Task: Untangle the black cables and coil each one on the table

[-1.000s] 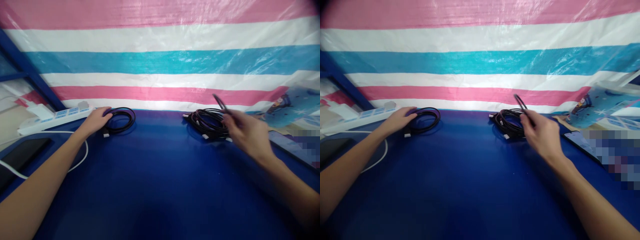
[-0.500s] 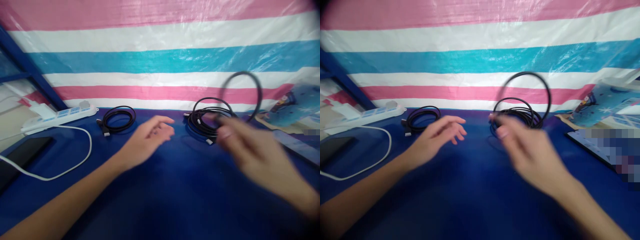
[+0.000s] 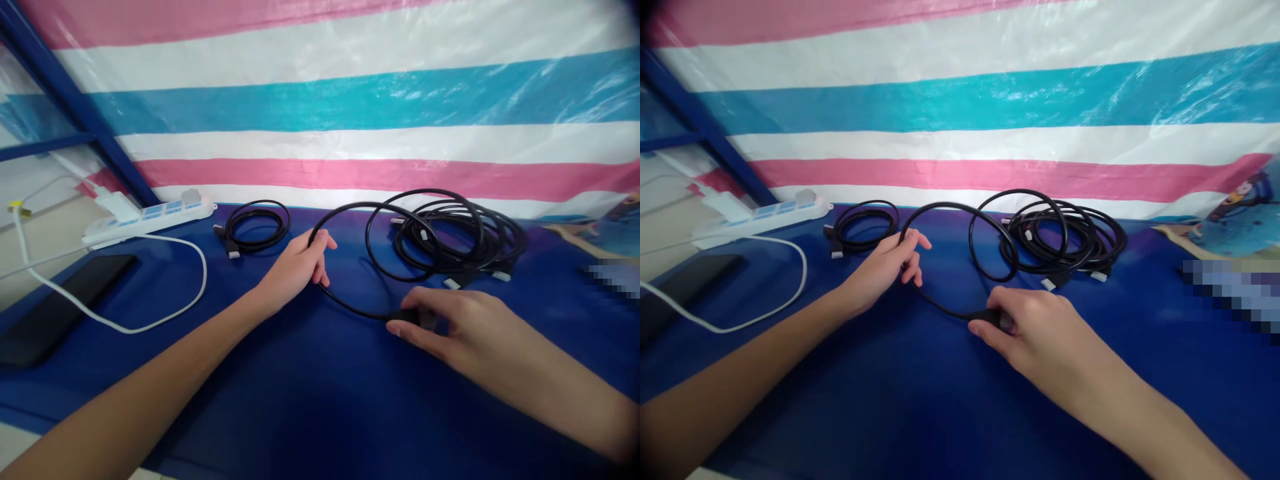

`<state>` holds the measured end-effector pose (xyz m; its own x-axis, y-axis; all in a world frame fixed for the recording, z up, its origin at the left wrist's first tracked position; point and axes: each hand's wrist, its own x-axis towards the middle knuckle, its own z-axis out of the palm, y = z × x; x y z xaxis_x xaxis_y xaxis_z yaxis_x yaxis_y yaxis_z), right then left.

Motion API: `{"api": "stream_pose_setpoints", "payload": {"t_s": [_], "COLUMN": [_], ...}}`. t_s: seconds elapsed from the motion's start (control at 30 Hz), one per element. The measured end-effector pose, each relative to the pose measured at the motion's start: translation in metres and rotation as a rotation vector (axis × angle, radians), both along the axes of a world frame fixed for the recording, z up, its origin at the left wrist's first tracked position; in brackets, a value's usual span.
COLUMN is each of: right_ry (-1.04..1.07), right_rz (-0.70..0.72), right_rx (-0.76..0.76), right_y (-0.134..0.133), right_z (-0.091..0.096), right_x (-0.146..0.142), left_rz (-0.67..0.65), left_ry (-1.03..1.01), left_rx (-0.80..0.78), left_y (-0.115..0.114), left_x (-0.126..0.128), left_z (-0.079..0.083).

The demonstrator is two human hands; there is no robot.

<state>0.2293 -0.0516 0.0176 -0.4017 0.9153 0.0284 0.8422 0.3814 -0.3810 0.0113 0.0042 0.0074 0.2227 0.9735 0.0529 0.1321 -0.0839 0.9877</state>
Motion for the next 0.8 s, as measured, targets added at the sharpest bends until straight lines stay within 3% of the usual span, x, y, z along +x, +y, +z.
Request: {"api": "stream_pose_setpoints", "payload": {"t_s": [0.07,0.13,0.2,0.27,0.37,0.43,0.5,0.6,0.7,0.8], "right_ry": [0.341,0.699,0.979,1.087,0.955,0.883,0.914,0.861,0.559,0.288], "right_rz": [0.016,0.128,0.295,0.398,0.319,0.218,0.089,-0.07,0.006,0.145], "right_rx": [-0.333,-0.554,-0.635,-0.57,-0.305,-0.142,-0.114,-0.221,-0.193,0.014], "right_y": [0.0,-0.003,-0.008,-0.013,-0.018,-0.017,-0.013,-0.003,0.006,0.007], "right_z": [0.001,0.0,-0.001,-0.003,-0.008,-0.011,-0.011,-0.01,-0.01,-0.013], "right_x": [-0.002,-0.006,-0.012,-0.019,-0.03,-0.033,-0.033,-0.028,-0.022,-0.021], "left_rz": [0.01,0.027,0.059,0.112,0.122,0.05,-0.034,-0.157,-0.235,-0.38], "left_ry": [-0.127,-0.301,-0.456,-0.576,-0.667,-0.664,-0.627,-0.558,-0.435,-0.204], "left_rx": [-0.129,-0.255,-0.344,-0.398,-0.429,-0.427,-0.37,-0.264,-0.268,-0.3], "left_y": [0.001,-0.001,-0.005,-0.013,-0.028,-0.035,-0.037,-0.03,-0.027,-0.036], "left_x": [-0.001,0.001,0.004,0.011,0.024,0.03,0.028,0.014,0.002,0.003], "left_z": [-0.004,-0.003,0.002,0.007,0.008,0.006,0.005,0.011,0.02,0.023]}}
